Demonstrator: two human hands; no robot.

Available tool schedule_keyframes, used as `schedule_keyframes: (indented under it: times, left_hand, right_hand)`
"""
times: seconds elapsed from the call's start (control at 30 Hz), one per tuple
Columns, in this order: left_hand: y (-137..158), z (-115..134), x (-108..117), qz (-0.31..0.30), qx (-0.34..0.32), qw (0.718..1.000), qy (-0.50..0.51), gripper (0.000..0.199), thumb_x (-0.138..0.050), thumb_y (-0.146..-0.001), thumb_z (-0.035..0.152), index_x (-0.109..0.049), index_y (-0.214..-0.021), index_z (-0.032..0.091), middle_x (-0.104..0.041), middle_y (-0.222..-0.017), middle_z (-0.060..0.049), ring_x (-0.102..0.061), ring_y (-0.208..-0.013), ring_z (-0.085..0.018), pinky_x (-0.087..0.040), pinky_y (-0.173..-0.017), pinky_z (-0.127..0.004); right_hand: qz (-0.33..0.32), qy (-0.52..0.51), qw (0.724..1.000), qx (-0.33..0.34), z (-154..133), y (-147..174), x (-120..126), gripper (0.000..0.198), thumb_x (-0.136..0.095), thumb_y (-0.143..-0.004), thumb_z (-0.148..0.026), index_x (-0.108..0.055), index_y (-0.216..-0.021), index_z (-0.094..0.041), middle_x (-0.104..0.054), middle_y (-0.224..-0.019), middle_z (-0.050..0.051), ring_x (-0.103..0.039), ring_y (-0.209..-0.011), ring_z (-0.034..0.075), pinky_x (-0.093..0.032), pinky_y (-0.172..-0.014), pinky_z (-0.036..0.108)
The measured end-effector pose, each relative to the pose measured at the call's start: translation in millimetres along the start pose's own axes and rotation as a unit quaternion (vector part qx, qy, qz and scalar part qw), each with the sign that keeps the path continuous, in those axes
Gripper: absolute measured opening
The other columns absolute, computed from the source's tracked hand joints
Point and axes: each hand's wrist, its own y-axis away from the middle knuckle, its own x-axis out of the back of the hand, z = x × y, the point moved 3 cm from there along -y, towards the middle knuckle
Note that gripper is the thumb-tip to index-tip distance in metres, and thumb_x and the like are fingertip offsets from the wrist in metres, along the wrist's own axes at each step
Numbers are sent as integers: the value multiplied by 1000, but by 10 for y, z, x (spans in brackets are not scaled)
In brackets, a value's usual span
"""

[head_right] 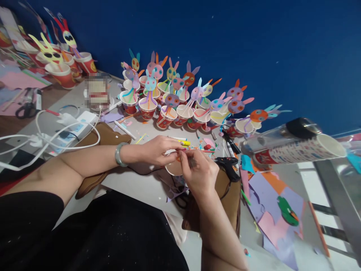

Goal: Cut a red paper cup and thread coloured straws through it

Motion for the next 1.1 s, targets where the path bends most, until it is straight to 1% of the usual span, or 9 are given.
schedule_keyframes:
  times: [0.07, 0.17, 0.23, 0.33, 0.47, 0.57, 0.77, 0.97, 1.1]
  left_hand:
    - [-7, 6, 52, -9, -20, 999, 41, 30, -43, -97, 26, -69, -98, 12, -73, -96, -13, -66, -88, -21, -47, -79, -32]
    - [-16, -16, 85, -9, -21, 995, 102, 42, -36, -103, 36, -68, -89, 13, -70, -87, -11, -62, -79, -18, -43, -73, -29]
    - [-22, -41, 70, -4, -20, 991, 131, 44, -37, -103, 40, -67, -86, 13, -68, -81, -8, -58, -73, -15, -38, -68, -27]
    - [-32, -82, 30, -2, -17, 988, 153, 44, -39, -103, 43, -66, -83, 14, -65, -75, -5, -55, -68, -14, -34, -65, -27]
    - [-45, -108, -9, -18, -11, 990, 143, 45, -38, -103, 42, -62, -77, 15, -62, -71, -4, -52, -66, -13, -32, -64, -27]
    - [-51, -108, -22, -8, -12, 991, 130, 42, -37, -103, 39, -61, -78, 16, -63, -74, -5, -54, -69, -14, -34, -66, -27]
    - [-42, -104, -30, 16, -19, 989, 148, 45, -35, -104, 42, -61, -78, 16, -62, -73, -4, -57, -72, -14, -36, -69, -26]
    - [-24, -94, -52, 28, -29, 992, 123, 50, -31, -105, 47, -61, -77, 17, -63, -75, -4, -56, -73, -14, -37, -71, -27]
    - [-9, -109, -116, 30, -21, 995, 97, 55, -25, -106, 52, -61, -81, 19, -65, -79, -5, -57, -75, -15, -37, -71, -29]
  right_hand:
    - [-6, -17, 1000, -5, 4, -6, 11, 13, -71, -91, -28, -69, -79, -22, -76, -72, 3, -71, -61, 18, -50, -58, 28]
    - [-13, -17, 1000, 9, -1, 4, 8, 16, -69, -91, -28, -66, -77, -22, -75, -70, 2, -70, -62, 18, -50, -59, 28]
    - [-21, -3, 1000, 14, 0, 17, -5, 19, -67, -93, -30, -64, -76, -22, -74, -68, 2, -70, -62, 19, -50, -60, 29]
    - [-47, 13, 999, 10, 12, 36, -29, 22, -66, -94, -35, -63, -76, -22, -74, -69, 3, -70, -63, 19, -50, -60, 31]
    - [-73, 6, 997, 20, 9, 44, -42, 23, -66, -94, -37, -62, -77, -22, -74, -69, 3, -70, -63, 19, -51, -62, 31]
    - [-69, 10, 997, 27, -2, 39, -36, 21, -67, -94, -35, -62, -79, -21, -74, -71, 3, -70, -64, 19, -51, -63, 30]
    - [-54, 15, 997, 46, -46, 27, -11, 17, -68, -93, -32, -64, -83, -19, -73, -72, 3, -72, -64, 18, -52, -61, 28]
    - [-53, 63, 995, 47, -68, 63, 25, 17, -65, -94, -34, -66, -89, -17, -75, -74, 5, -73, -63, 20, -51, -58, 28]
    - [-83, 95, 991, 31, -55, 76, 53, 21, -63, -94, -37, -67, -91, -17, -75, -75, 6, -73, -65, 22, -49, -58, 30]
